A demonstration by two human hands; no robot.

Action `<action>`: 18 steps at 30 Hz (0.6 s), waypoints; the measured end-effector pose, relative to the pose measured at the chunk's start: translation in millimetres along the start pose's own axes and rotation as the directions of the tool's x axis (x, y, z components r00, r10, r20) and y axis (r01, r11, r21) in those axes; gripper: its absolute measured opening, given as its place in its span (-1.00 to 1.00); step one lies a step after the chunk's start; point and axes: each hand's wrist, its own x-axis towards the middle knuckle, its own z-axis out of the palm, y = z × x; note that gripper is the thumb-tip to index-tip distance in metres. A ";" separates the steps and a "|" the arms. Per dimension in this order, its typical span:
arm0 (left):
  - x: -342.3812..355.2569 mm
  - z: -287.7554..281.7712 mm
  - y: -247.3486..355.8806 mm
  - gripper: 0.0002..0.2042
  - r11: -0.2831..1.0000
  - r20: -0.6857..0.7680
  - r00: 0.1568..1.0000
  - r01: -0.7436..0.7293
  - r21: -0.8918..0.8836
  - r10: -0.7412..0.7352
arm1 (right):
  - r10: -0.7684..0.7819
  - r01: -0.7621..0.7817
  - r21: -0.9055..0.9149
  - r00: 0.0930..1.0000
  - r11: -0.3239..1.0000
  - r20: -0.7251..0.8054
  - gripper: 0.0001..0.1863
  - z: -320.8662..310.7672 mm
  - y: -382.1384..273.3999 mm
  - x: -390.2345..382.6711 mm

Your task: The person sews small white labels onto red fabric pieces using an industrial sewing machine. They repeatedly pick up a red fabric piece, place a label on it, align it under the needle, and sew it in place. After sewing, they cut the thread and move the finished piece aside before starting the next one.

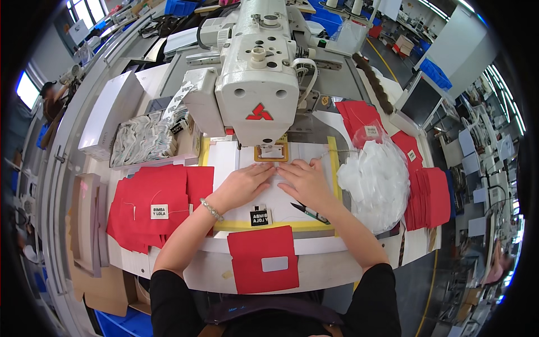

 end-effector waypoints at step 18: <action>-7.7 4.3 2.9 -0.21 0.959 0.076 0.995 0.048 0.278 -0.072 | 0.050 -0.047 -0.077 0.998 0.996 0.034 -0.50 6.7 -10.7 0.7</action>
